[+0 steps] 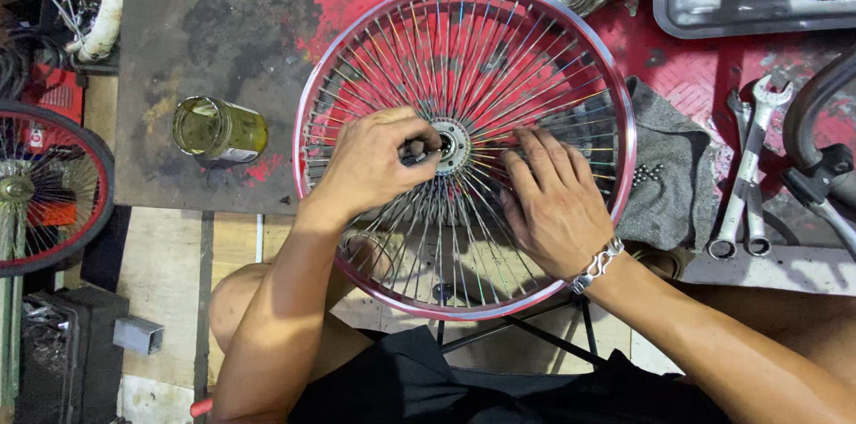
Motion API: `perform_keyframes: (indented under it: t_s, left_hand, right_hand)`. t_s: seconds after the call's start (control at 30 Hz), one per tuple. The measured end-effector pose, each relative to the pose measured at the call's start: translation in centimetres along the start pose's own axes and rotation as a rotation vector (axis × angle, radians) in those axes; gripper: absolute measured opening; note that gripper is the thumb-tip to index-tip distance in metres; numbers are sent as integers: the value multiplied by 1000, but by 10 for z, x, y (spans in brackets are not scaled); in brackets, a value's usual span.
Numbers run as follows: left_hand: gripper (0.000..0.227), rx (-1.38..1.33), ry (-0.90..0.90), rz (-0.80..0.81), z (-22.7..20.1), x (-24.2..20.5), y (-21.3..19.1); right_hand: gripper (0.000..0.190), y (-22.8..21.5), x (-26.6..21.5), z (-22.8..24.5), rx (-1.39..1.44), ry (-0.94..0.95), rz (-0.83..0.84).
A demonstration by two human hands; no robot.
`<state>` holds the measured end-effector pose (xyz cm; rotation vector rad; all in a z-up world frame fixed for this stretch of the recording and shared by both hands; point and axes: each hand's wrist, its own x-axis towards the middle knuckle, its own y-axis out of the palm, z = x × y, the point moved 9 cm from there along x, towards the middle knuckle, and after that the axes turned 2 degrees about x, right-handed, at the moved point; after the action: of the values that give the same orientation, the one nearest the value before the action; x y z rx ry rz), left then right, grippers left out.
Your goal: The person applies grease from a jar into the center hub of a bicycle wheel using their finger and then manually places small metal ball bearings into the hub.
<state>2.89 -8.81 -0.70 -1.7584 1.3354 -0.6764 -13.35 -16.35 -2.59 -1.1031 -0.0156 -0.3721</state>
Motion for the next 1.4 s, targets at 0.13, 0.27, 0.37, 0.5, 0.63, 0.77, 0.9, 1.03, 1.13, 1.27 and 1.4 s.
perform_keyframes:
  t_s: [0.13,0.27,0.37,0.5,0.63,0.77,0.9,1.03,1.13,1.27,1.4]
  left_hand:
    - [22,-58,-37,89,2,3,10]
    - [21,-3,8,52,-3,1,6]
    - [21,-4,5,51,-5,-1,3]
    - [21,11,15,32,-9,-3,-2]
    - [20,30,22,45,-12,-4,-2]
    - [20,49,45,16,-14,-4,-3]
    - [19,67,56,0,-15,-4,-4]
    - [19,64,62,7,-14,-5,-3]
    - [19,70,61,2,-14,-5,-2]
    - [19,95,97,-18,-20,-3,-5]
    - [18,53,61,-76,-29,-4,-14]
  right_hand:
    - [49,0,-1,-1,9,2,3]
    - [49,1,-2,-2,15,8,6]
    - [50,1,-2,-2,17,5,7]
    - [48,0,-1,-1,9,8,2]
    - [48,-1,-2,-1,11,7,4]
    - [49,0,-1,-1,5,6,5]
    - [48,0,-1,-1,5,6,9]
    - [48,0,-1,0,7,6,5]
    - [47,0,-1,0,12,9,6]
    - [48,-1,0,1,12,7,9]
    - [48,0,-3,1,11,5,0]
